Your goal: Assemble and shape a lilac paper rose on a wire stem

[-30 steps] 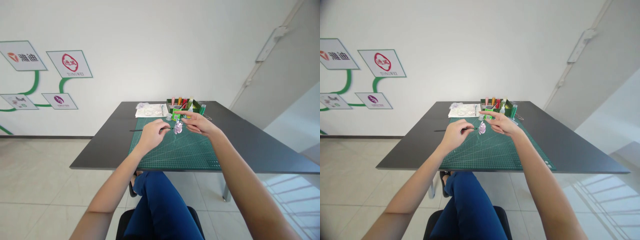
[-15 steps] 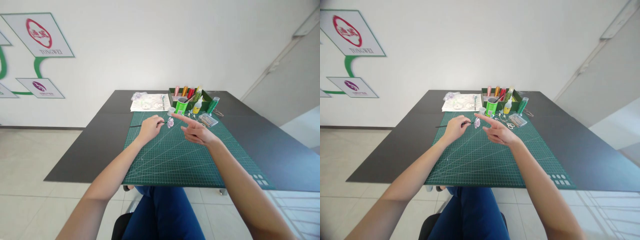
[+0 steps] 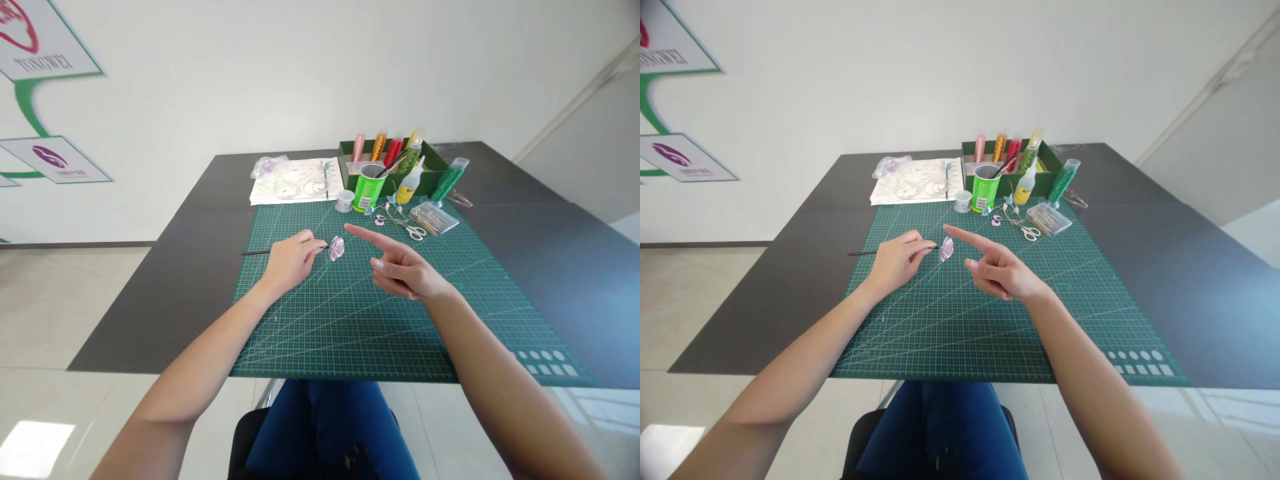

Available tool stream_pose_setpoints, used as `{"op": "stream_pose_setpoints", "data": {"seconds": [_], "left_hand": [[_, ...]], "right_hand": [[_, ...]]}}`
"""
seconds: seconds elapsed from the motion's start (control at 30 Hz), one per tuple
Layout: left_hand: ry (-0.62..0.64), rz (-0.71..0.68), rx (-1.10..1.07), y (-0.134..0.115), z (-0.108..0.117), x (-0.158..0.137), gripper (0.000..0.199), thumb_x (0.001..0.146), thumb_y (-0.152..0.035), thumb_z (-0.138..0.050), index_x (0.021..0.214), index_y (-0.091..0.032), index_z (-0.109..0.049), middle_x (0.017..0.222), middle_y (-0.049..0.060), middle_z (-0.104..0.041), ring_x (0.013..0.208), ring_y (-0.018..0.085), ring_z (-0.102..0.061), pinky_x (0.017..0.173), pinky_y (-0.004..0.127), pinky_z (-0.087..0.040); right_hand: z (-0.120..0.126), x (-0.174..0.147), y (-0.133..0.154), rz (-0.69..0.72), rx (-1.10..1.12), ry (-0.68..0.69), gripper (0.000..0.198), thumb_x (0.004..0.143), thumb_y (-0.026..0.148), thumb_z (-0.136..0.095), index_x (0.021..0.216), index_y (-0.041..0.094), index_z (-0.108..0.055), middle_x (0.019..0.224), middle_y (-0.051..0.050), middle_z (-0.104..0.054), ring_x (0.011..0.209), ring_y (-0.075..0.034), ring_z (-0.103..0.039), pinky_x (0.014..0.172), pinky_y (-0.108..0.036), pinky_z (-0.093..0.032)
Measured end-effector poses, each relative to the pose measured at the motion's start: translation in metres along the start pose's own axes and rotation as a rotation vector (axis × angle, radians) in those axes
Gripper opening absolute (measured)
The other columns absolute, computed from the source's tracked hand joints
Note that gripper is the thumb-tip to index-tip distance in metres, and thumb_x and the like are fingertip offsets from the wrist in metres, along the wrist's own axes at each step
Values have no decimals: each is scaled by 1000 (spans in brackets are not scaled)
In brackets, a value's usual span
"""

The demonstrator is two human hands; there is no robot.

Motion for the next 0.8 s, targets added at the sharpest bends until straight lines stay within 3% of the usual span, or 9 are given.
{"op": "stream_pose_setpoints", "data": {"seconds": [0.13,0.23,0.33,0.47,0.57,0.67,0.8], "left_hand": [[29,-38,70,4,0,-1,25,105,-21,-56,113,-24,-80,97,2,-74,78,16,-67,58,25,-37],[79,-81,48,3,1,-1,27,105,-19,-55,115,-24,-79,98,3,-75,77,16,-68,58,25,-39],[117,-130,20,-3,2,-2,29,106,-18,-53,117,-23,-79,99,3,-76,77,16,-69,59,25,-41],[133,-200,10,-13,4,-5,33,103,-12,-52,116,-23,-80,101,3,-77,80,16,-70,57,25,-40],[142,-233,-8,-21,4,-6,34,102,-10,-52,115,-24,-80,103,2,-77,82,16,-71,56,25,-40],[152,-239,-21,-25,5,-7,34,101,-9,-52,114,-24,-80,104,2,-77,83,15,-71,57,25,-40],[163,-243,4,-27,6,-8,36,101,-8,-51,113,-25,-80,102,2,-77,85,15,-72,58,25,-40]], "right_hand": [[6,2,3,101,-8,-185,50,102,40,-66,148,21,-62,39,12,-41,32,-8,-23,39,-24,-18],[15,1,9,211,-7,-367,37,95,40,-72,127,23,-73,39,11,-36,35,-9,-21,41,-27,-19],[25,1,15,278,-51,-502,34,90,41,-74,121,26,-74,41,10,-33,39,-11,-19,41,-27,-20],[36,-1,18,339,-137,-654,40,89,42,-74,127,28,-71,47,9,-32,42,-13,-23,41,-28,-22],[45,-4,16,362,-187,-754,47,89,42,-74,134,30,-70,55,4,-46,44,-14,-33,41,-29,-26],[52,-5,11,377,-203,-754,58,92,46,-74,147,35,-61,74,-2,-65,51,-15,-47,42,-29,-33],[57,-3,8,432,-296,-781,60,94,49,-72,151,36,-57,92,-7,-74,68,-21,-64,49,-31,-45]]}}
Point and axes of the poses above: each hand's wrist, its own x-axis towards the middle knuckle, its own z-axis out of the back of the hand, y = z × x, the point moved 3 cm from there along x, towards the middle knuckle
